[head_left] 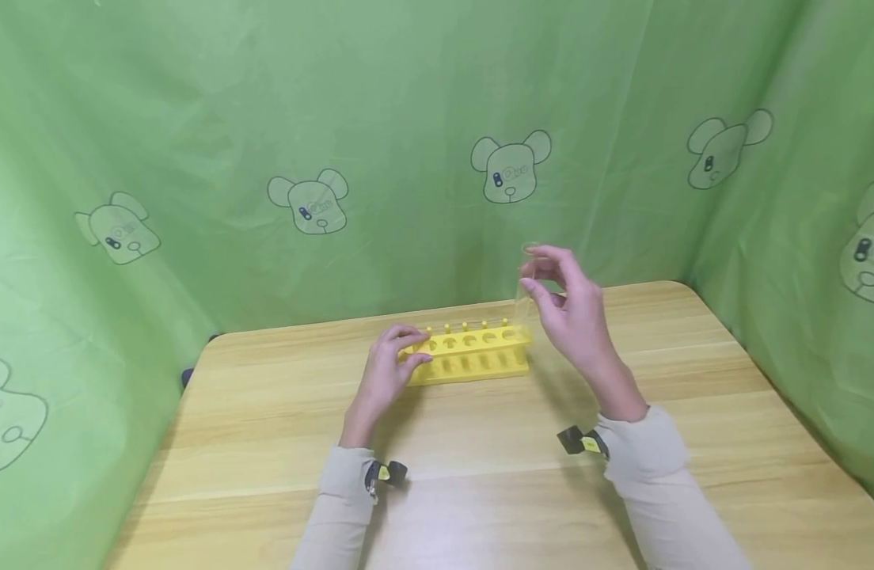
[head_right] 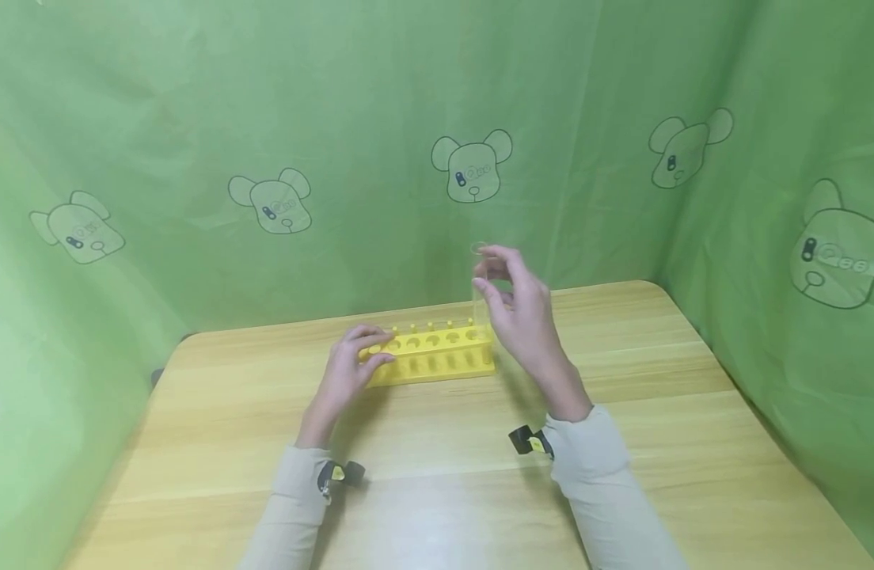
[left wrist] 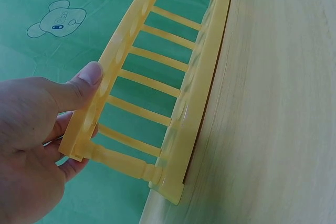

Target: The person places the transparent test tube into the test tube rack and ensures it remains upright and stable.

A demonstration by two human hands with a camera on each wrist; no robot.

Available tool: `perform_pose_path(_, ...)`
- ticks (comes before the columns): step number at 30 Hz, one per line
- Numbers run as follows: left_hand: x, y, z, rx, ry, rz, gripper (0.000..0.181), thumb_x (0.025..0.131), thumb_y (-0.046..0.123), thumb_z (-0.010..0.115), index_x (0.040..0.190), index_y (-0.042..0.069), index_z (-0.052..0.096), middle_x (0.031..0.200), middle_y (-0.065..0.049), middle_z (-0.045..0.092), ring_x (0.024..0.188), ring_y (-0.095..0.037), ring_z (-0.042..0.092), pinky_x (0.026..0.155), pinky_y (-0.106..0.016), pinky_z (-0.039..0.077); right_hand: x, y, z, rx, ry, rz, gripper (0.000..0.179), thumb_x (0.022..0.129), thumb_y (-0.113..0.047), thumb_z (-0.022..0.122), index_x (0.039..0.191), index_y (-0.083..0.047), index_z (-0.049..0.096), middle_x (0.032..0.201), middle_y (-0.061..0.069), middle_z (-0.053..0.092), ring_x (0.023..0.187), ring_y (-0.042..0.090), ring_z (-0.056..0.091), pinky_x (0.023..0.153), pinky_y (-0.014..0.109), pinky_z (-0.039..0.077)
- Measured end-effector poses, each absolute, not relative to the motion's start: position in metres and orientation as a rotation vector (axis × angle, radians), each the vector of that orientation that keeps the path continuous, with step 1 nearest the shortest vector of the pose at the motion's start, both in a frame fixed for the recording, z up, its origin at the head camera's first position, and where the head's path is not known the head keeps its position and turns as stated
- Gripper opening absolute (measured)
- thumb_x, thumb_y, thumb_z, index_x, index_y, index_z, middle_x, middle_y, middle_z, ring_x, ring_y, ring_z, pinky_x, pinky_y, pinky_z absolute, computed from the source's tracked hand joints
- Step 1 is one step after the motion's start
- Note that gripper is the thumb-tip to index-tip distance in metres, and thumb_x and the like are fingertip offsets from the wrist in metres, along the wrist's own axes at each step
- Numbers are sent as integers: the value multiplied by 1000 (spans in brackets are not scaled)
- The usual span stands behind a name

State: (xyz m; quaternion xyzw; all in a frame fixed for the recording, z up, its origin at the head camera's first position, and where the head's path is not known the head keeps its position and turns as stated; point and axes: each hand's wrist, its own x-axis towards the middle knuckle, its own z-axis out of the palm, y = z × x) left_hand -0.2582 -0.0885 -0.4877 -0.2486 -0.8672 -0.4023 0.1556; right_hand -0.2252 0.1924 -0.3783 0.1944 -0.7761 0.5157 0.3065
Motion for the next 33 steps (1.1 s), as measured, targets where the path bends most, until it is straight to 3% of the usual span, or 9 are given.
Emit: perform_pose_path(33,-259,-89,-487,-707,-2493,-1157,36,85,13,82,118,1,74,117,-13,70,113,-29,63,105,-42,49,-232,186,-383,542,-2057,1355,39,95,5,68,133,-1,58,109,14,69,104,27,69,80,19,59)
